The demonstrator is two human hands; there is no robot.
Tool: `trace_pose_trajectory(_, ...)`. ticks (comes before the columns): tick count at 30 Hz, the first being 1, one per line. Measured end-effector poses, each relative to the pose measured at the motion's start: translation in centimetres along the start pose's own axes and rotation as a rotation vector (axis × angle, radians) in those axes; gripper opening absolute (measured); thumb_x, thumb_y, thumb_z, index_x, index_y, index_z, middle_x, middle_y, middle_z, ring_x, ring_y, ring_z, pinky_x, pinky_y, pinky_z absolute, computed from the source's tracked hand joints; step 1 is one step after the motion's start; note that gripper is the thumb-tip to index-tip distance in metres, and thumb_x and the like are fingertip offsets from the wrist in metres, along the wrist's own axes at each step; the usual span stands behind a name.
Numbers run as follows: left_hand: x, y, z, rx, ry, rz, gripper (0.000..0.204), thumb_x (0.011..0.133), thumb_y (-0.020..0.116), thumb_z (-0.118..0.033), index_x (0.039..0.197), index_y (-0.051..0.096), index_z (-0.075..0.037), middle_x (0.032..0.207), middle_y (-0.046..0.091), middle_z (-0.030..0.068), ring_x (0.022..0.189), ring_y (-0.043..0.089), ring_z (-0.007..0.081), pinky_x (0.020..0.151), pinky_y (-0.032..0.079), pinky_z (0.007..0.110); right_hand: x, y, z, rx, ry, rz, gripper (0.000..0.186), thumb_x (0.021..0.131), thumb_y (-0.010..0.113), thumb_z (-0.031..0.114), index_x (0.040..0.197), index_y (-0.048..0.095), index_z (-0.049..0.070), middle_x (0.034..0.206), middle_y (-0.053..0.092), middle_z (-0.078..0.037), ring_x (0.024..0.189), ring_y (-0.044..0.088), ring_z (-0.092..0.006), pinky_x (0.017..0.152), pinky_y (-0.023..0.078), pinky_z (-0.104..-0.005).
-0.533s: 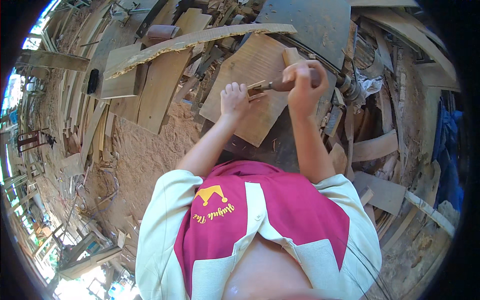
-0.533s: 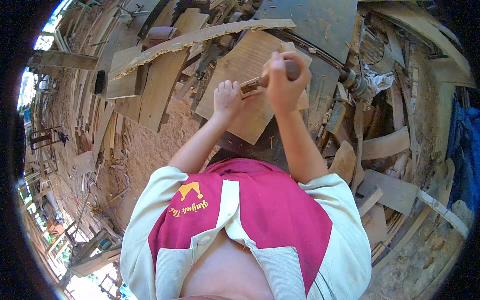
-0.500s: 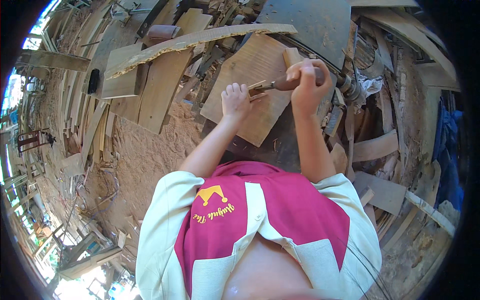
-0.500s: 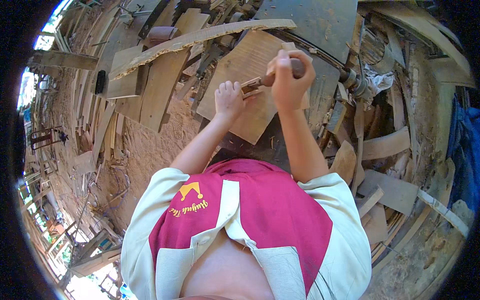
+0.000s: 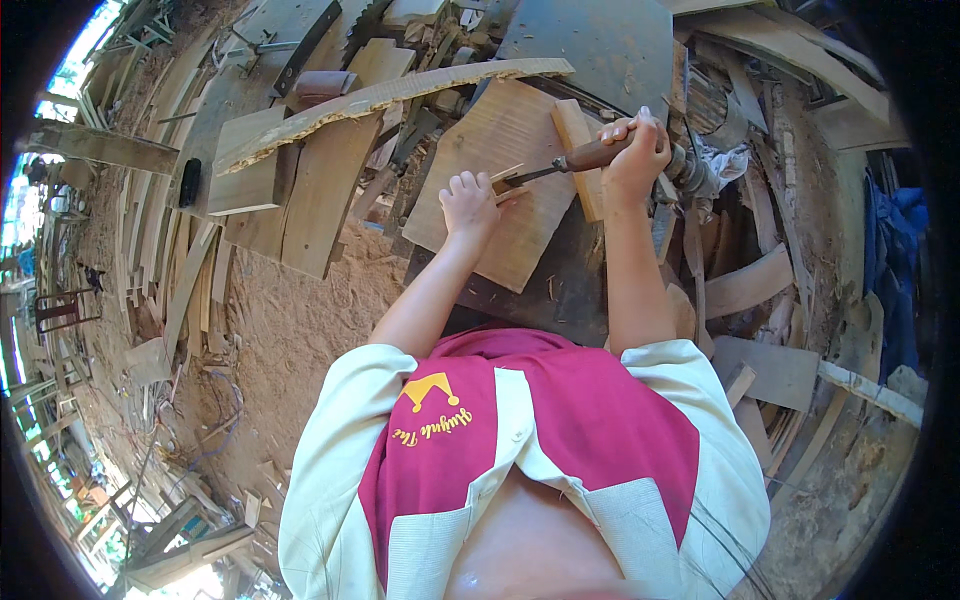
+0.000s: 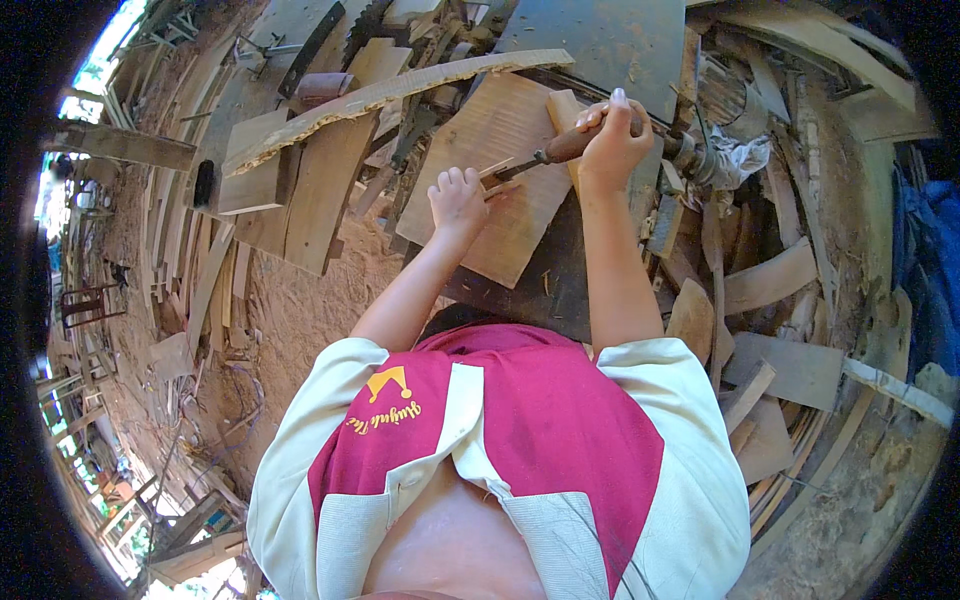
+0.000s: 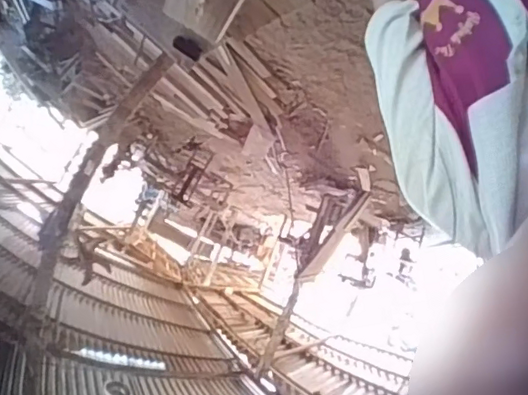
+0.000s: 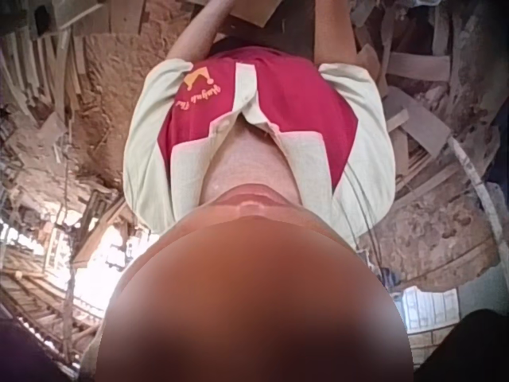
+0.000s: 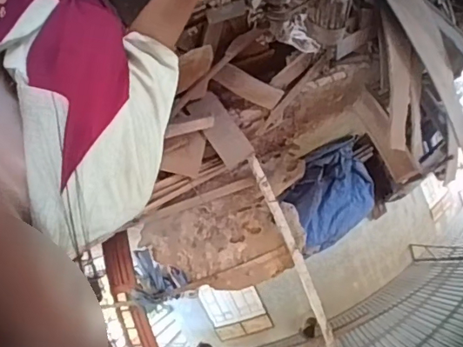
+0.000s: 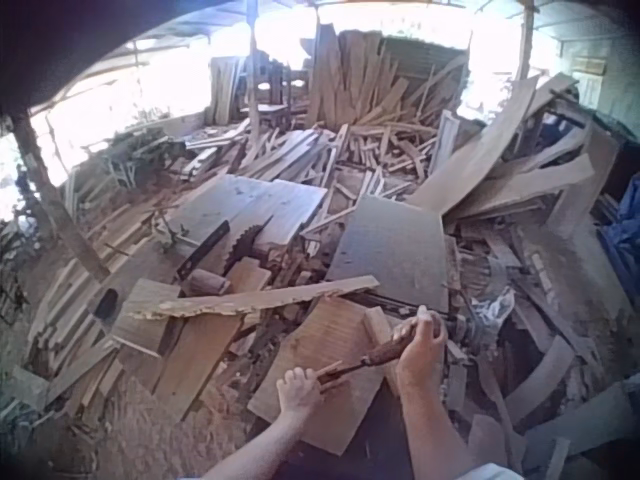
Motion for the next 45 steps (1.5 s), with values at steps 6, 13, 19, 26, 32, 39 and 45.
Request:
trace_pose_trajectory(6,0.4,0.1,0.5,-0.042,0.107,-0.024,0.053,0.061,0.066,-0.057,0.084,0.051,-0.01,0.083,0.048,0.0045,0.082,0.049,0.0212,0.067,0.04,0.035,1.7,-2.1,-0.9,0.035,0.055,-0.025,0.024,0.084,0.049,0.013,0.063,0.04,0.005,0.052,0.042,-0.006,0.045,0.041,-0.016,0.045,0.037,-0.0307)
trace_pose_trajectory(13,1.4,0.3,0.2,-0.152,0.235,0.071,0.059,0.055,0.069,-0.058,0.084,0.051,-0.01,0.086,0.05,0.0057,0.087,0.05,0.0216,0.071,0.041,0.034,3.3,-2.7,-2.3,0.078,0.189,0.027,0.022,0.081,0.049,0.016,0.065,0.038,0.007,0.052,0.039,-0.006,0.046,0.041,-0.0176,0.05,0.038,-0.0337)
trace_pose_trajectory(19,0.8,0.2,-1.8,-0.139,0.521,0.109,0.059,0.057,0.068,-0.059,0.085,0.051,-0.01,0.087,0.051,0.0051,0.088,0.05,0.0218,0.072,0.041,0.033,5.1,-4.3,-5.0,0.056,0.345,0.118,0.019,0.08,0.05,0.019,0.067,0.039,0.009,0.052,0.039,-0.003,0.047,0.042,-0.0174,0.053,0.039,-0.0341)
trace_pose_trajectory(26,0.9,-0.6,-1.0,-0.133,0.483,0.099,0.057,0.058,0.067,-0.058,0.085,0.052,-0.009,0.089,0.051,0.0047,0.088,0.05,0.0222,0.074,0.04,0.033,5.2,-3.6,-5.5,0.082,0.342,0.146,0.02,0.081,0.049,0.021,0.069,0.04,0.008,0.054,0.039,-0.003,0.05,0.043,-0.0175,0.054,0.039,-0.0328)
trace_pose_trajectory(32,0.5,0.2,-0.8,-0.167,0.448,-0.014,0.055,0.057,0.066,-0.058,0.082,0.054,-0.01,0.084,0.052,0.0044,0.085,0.05,0.021,0.07,0.039,0.034,2.8,0.1,-2.6,0.102,0.216,0.357,0.02,0.082,0.048,0.018,0.068,0.041,0.007,0.053,0.038,-0.004,0.048,0.041,-0.0159,0.051,0.038,-0.0308)
trace_pose_trajectory(39,1.0,-0.5,1.4,-0.166,0.261,-0.071,0.05,0.056,0.068,-0.053,0.08,0.054,-0.011,0.08,0.051,0.0036,0.082,0.051,0.0204,0.067,0.039,0.033,-2.7,8.0,-0.8,0.022,0.129,0.691,0.019,0.082,0.05,0.013,0.067,0.042,0.004,0.054,0.044,-0.006,0.048,0.042,-0.0146,0.05,0.038,-0.0284)
trace_pose_trajectory(45,0.6,0.7,1.1,-0.12,0.211,-0.039,0.05,0.06,0.066,-0.053,0.084,0.053,-0.011,0.084,0.05,0.0037,0.086,0.049,0.0194,0.07,0.037,0.033,-2.3,9.6,-2.8,-0.096,0.198,0.693,0.022,0.081,0.051,0.012,0.063,0.043,0.002,0.052,0.044,-0.007,0.047,0.042,-0.0139,0.047,0.036,-0.0265)
Point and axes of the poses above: each hand's wrist, its own x-axis towards the middle knuckle, its own y-axis out of the palm, z = x × y, the point moved 10 cm from there along x, towards the middle knuckle
